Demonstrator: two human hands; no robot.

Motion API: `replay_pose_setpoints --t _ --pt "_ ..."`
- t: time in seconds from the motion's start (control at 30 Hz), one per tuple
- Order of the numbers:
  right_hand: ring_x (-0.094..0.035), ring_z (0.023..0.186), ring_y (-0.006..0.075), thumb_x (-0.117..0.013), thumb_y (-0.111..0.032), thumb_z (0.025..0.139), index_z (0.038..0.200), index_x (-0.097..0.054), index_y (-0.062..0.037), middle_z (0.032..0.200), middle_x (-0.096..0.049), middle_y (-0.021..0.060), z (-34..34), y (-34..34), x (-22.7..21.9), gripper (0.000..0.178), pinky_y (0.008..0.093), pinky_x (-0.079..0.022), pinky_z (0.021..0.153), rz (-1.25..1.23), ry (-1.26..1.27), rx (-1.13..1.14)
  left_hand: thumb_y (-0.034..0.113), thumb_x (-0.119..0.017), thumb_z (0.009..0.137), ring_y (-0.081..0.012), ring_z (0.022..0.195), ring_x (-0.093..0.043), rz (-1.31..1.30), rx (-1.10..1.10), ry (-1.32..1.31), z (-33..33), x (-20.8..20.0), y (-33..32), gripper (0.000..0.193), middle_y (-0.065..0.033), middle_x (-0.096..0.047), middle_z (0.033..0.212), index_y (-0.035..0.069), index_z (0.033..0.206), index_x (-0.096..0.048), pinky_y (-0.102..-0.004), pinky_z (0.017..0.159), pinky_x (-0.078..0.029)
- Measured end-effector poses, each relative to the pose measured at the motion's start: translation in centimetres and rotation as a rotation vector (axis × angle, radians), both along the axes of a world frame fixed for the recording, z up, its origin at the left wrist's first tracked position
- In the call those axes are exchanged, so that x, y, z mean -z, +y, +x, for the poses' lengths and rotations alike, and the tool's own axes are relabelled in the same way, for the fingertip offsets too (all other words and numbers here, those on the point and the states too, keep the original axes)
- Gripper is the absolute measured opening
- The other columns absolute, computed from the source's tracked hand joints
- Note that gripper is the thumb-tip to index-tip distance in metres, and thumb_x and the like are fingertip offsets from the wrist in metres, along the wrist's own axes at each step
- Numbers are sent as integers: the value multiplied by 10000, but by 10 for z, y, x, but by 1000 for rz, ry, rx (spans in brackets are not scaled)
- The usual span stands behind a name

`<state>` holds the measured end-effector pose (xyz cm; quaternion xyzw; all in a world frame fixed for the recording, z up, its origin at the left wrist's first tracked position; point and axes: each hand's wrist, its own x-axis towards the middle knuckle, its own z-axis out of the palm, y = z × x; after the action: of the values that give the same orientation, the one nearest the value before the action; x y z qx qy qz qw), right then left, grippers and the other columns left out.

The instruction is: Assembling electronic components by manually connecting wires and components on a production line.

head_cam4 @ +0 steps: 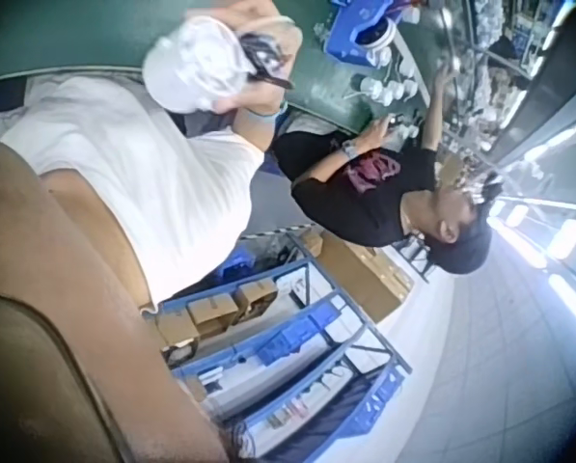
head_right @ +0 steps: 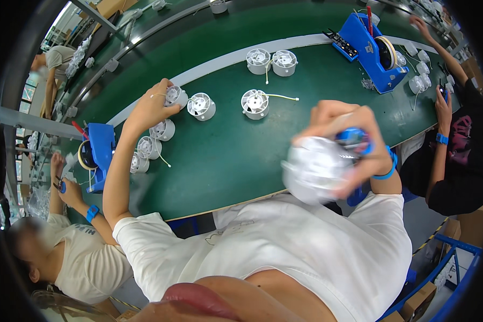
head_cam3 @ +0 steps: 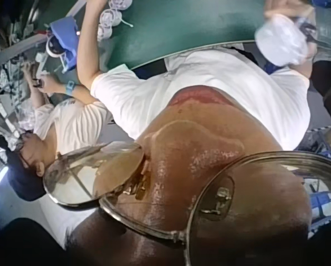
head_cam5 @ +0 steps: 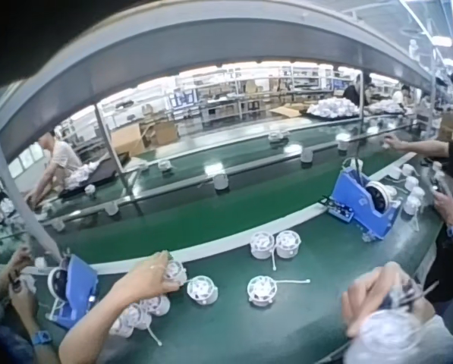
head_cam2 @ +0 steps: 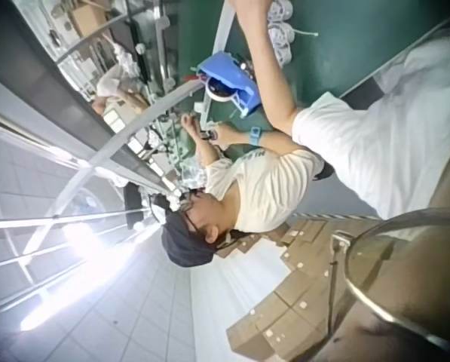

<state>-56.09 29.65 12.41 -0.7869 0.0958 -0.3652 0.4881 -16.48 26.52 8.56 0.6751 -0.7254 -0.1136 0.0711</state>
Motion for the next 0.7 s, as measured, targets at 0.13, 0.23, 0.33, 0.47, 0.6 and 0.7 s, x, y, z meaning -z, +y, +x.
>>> replay_pose_setpoints --t 0.13,0.23,0.33,0.47,0.6,0.7 --pt "-524 676 150 -913 -315 446 982 -719 59 773 -578 58 -5 -8 7 682 261 -390 556 71 33 -81 149 -730 694 -352 1111 -563 56 219 79 23 -12 -1 589 -205 -606 1140 24 1223 -502 -424 934 -461" --pt "-532 678 154 -912 -353 447 951 -724 64 772 -578 63 -7 -10 9 681 258 -392 544 199 3 -149 52 -719 678 -314 1171 -538 314 349 125 38 -39 -28 701 -164 -593 1204 112 1333 -474 -412 969 -443" --pt "-523 663 151 -909 -369 442 952 -724 62 762 -569 60 -4 -13 10 693 255 -379 538 226 95 -113 44 -691 721 -293 1185 -536 346 411 292 49 -31 -70 727 -159 -575 1246 173 1392 -442 -405 987 -435" --pt "-517 665 151 -900 -422 419 958 -723 61 766 -563 59 2 -10 9 744 257 -378 553 -33 317 169 144 -689 763 -294 1286 -460 197 152 381 53 13 -162 708 -199 -478 1372 138 1413 -410 -420 1050 -390" --pt "-511 677 153 -893 -460 446 951 -717 71 762 -547 53 -4 -25 3 754 266 -384 571 398 -5 -67 332 -729 769 -428 1207 -504 -173 -52 12 56 52 -248 851 -278 -424 1378 92 1467 -306 -450 999 -443" --pt "-496 672 152 -891 -494 473 936 -711 83 752 -524 45 -6 -37 9 762 279 -376 570 3 145 285 475 -725 759 -505 1222 -466 -272 -180 -109 58 70 -289 992 -349 -297 1435 124 1518 -191 -471 1005 -441"
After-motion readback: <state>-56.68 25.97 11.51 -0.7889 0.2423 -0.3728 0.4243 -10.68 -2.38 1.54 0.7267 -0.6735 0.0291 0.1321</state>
